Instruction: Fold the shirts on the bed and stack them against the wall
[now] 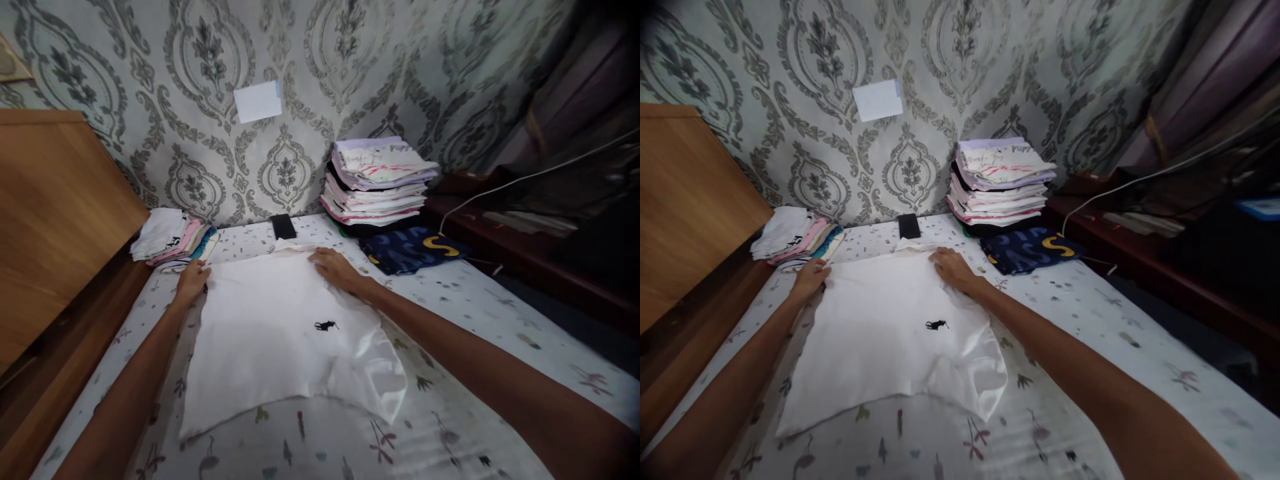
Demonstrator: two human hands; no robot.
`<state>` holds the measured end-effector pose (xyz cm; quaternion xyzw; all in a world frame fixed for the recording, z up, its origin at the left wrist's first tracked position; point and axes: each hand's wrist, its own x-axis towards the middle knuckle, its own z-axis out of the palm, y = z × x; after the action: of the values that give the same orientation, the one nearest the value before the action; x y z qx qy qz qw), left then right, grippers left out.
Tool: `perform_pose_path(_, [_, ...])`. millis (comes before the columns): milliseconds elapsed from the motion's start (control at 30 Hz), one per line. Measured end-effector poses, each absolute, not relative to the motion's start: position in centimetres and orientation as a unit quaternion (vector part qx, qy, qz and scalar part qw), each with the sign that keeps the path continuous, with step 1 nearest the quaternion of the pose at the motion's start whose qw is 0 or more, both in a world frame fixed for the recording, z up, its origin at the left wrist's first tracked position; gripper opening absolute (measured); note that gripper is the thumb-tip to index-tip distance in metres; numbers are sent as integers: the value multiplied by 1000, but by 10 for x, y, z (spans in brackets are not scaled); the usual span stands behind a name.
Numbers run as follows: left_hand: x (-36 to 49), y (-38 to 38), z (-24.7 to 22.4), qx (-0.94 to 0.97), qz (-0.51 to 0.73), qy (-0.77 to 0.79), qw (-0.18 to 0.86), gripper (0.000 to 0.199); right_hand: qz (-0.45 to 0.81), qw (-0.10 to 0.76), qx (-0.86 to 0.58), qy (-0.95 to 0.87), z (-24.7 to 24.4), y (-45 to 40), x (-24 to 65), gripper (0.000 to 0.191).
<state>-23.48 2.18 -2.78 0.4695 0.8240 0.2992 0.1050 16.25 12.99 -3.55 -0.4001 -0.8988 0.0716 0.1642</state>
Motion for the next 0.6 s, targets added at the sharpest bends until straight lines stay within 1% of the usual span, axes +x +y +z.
perform_pose_path(100, [-233,14,-25,464,310,818,138,33,58,173,-388,-903,-33,104,166,36])
perform_pose_path(233, [-230,0,-22,468,290,809,204,47,48,173,-295,-939,-33,53,172,30])
perform_pose_path(300, [-229,-7,-21,475,272,807,222,52,48,162,-278,-946,-36,33,179,30])
perform_pose_path(433, [-228,-16,-21,472,264,819,190,49,34,169,-320,-932,-44,19,200,36])
perform_pose_path(600, [-223,-26,-16,461,261,835,150,40,24,192,-335,-922,-43,7,224,36])
